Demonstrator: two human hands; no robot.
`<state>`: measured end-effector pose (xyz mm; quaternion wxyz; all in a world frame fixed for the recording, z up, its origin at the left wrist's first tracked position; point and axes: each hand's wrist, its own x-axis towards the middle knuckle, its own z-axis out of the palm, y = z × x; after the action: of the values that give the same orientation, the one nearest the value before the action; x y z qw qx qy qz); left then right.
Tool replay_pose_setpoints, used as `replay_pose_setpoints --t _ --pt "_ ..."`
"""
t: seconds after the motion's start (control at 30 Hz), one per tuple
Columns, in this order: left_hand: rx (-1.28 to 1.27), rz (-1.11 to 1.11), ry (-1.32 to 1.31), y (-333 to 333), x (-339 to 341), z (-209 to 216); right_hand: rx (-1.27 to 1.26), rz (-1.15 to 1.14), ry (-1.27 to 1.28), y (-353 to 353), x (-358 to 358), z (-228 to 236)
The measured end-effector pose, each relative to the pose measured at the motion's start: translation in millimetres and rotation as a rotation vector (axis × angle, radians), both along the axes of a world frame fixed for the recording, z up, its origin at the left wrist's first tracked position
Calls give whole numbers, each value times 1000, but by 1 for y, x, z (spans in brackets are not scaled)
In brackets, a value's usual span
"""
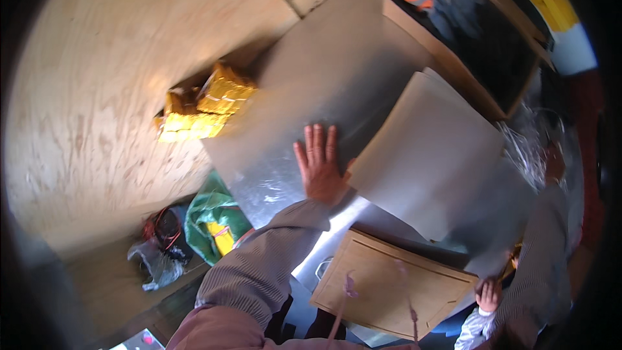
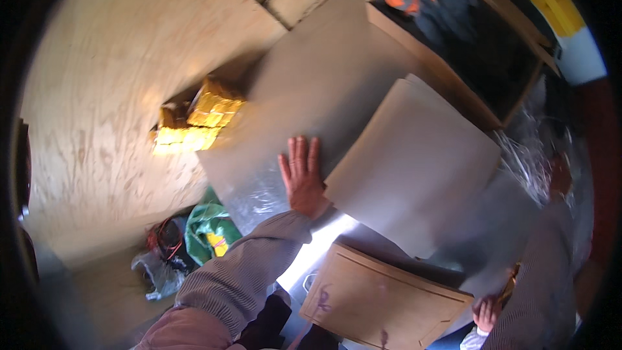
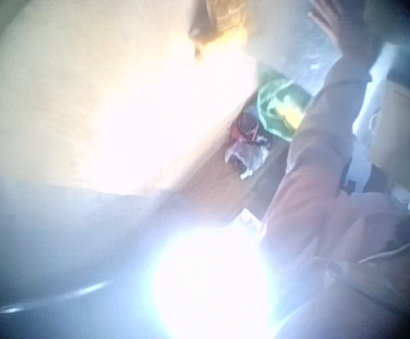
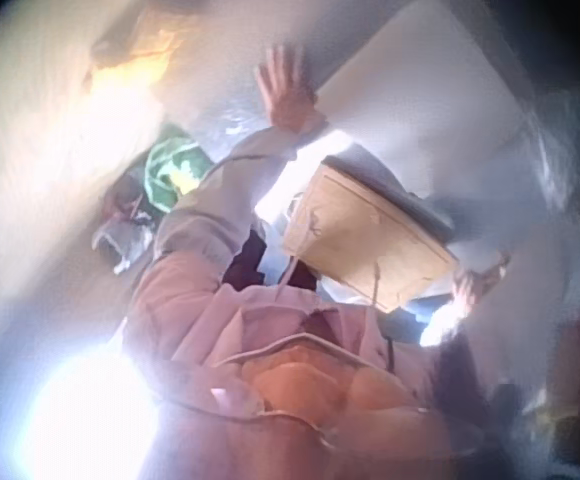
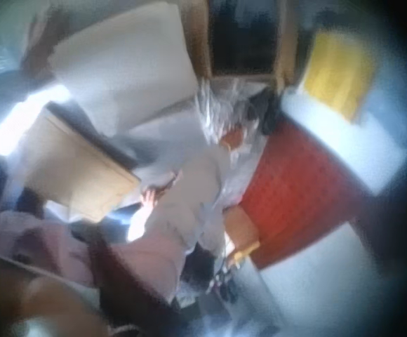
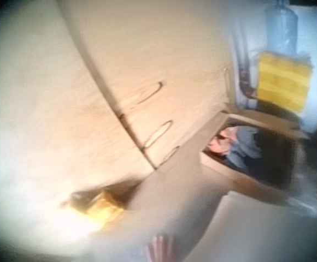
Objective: The person folds a yellow cloth on a round table, aligning edges and pressing creases. They stack the folded cloth with others, then walk to a green sack and place the stack inside.
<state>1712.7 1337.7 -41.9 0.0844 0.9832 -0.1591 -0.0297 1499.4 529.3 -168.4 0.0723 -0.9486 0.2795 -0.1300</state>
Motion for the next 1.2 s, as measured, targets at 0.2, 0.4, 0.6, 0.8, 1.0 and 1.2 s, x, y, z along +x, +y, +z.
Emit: replay_pose_setpoints --t 0.2,0.4,0.6,0.8,1.0,1.2 --pt "4 7 37 -2 0 1 777 -334 21 -55 -16 -16" --pt "40 16 99 -2 1 7 -352 -71 622 -63 -31 -28" --pt "-112 15 45 -2 0 8 -495 -10 543 -8 -36 -28" --pt "-98 29 6 -2 -3 5 -813 -4 412 34 -31 17" --pt "56 4 2 3 0 -8 124 12 -511 86 -13 181" --pt "-109 -19 -67 6 1 -13 231 89 -666 176 14 287"
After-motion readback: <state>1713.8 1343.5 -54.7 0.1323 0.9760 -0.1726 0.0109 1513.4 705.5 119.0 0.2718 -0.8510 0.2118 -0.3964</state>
